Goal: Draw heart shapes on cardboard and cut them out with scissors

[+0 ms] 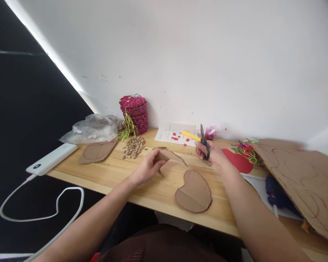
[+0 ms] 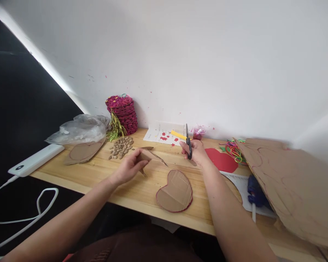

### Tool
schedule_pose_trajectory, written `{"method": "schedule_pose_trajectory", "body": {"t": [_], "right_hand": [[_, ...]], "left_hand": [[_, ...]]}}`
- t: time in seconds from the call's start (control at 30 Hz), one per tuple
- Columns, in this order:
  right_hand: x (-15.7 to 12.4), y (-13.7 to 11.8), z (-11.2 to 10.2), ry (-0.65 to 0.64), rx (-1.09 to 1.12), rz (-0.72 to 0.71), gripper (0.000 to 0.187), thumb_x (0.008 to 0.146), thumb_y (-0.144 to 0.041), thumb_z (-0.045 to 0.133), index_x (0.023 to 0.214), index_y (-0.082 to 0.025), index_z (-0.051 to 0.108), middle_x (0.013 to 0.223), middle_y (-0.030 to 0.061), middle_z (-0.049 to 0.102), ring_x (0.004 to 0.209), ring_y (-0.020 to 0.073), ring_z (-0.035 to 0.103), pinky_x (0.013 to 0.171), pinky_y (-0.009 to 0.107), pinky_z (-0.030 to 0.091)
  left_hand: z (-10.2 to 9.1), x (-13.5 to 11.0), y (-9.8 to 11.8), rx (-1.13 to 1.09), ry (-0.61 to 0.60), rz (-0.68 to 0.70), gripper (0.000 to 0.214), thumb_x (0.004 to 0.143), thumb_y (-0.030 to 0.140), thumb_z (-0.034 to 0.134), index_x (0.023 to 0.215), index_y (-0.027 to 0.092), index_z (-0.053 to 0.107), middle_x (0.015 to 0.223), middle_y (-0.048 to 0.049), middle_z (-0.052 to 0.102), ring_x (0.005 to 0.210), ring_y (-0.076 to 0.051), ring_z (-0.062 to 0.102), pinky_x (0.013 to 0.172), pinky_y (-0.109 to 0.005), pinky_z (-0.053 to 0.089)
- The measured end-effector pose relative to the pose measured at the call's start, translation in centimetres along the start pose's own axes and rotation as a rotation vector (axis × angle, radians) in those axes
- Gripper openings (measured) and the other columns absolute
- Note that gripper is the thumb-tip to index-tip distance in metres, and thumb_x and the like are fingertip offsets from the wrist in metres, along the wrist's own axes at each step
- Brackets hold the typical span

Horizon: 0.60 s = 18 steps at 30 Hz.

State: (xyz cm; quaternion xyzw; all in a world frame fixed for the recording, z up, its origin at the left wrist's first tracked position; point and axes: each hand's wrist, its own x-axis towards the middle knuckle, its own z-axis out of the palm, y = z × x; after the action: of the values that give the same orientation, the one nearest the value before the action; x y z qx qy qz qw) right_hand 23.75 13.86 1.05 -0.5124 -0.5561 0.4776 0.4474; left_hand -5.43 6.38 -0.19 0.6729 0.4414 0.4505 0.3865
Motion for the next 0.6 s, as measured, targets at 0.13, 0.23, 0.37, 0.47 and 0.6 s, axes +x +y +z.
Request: {"method": "schedule_pose_trajectory", "body": {"t": [0.13, 0.23, 0.37, 0.47, 0.6], "right_hand": [[0.2, 0.3, 0.2, 0.01, -0.037, 0.002, 0.057, 0.065, -0.067, 0.089, 0.065, -0.019, 0.058, 0.054, -0.0008, 0.063, 0.039, 0.0098, 0.053, 0.038, 0.021, 0.041], [0.3, 0.5, 0.4, 0.019, -0.064, -0.002, 0.056, 0.065, -0.065, 0.089, 0.066, -0.019, 0.059, 0.054, -0.0006, 0.063, 0.038, 0.0099, 0.053, 0.037, 0.021, 0.04], [0.2, 0.5, 0.5, 0.039, -0.088, -0.018, 0.054, 0.065, -0.063, 0.09, 0.065, -0.018, 0.06, 0.055, -0.0004, 0.063, 0.04, 0.0098, 0.053, 0.038, 0.021, 0.038], [0.0, 0.2, 0.5, 0.053, -0.075, -0.028, 0.056, 0.064, -0.065, 0.09, 0.065, -0.018, 0.06, 0.057, 0.0001, 0.062, 0.042, 0.0097, 0.053, 0.04, 0.022, 0.04], [-0.4, -0.7, 0.9, 0.086, -0.035, -0.033, 0.06, 0.064, -0.072, 0.087, 0.066, -0.02, 0.058, 0.059, 0.0001, 0.061, 0.045, 0.0094, 0.05, 0.042, 0.023, 0.041]], "left_hand": [[-2.4, -1.7, 1.1, -0.453, 0.113, -0.141, 0.04, 0.079, 0.04, 0.084, 0.107, 0.021, 0.065, 0.095, -0.0037, 0.071, 0.081, -0.015, 0.065, 0.078, -0.028, 0.053], [-4.1, -3.1, 2.1, -0.553, 0.154, -0.198, 0.042, 0.073, 0.039, 0.091, 0.101, 0.019, 0.066, 0.087, -0.0023, 0.069, 0.074, -0.012, 0.062, 0.07, -0.023, 0.05], [-5.8, -5.0, 2.0, -0.532, 0.212, -0.26, 0.046, 0.072, 0.041, 0.091, 0.103, 0.02, 0.066, 0.08, 0.0012, 0.065, 0.063, -0.009, 0.054, 0.058, -0.02, 0.043], [-6.5, -6.2, 1.3, -0.352, 0.187, -0.292, 0.042, 0.077, 0.045, 0.087, 0.103, 0.019, 0.067, 0.075, 0.0022, 0.062, 0.058, -0.01, 0.05, 0.052, -0.021, 0.039], [-6.7, -7.4, 0.3, -0.224, 0.195, -0.282, 0.052, 0.081, 0.046, 0.081, 0.124, 0.019, 0.067, 0.081, 0.0026, 0.061, 0.062, -0.011, 0.05, 0.055, -0.023, 0.039]]}}
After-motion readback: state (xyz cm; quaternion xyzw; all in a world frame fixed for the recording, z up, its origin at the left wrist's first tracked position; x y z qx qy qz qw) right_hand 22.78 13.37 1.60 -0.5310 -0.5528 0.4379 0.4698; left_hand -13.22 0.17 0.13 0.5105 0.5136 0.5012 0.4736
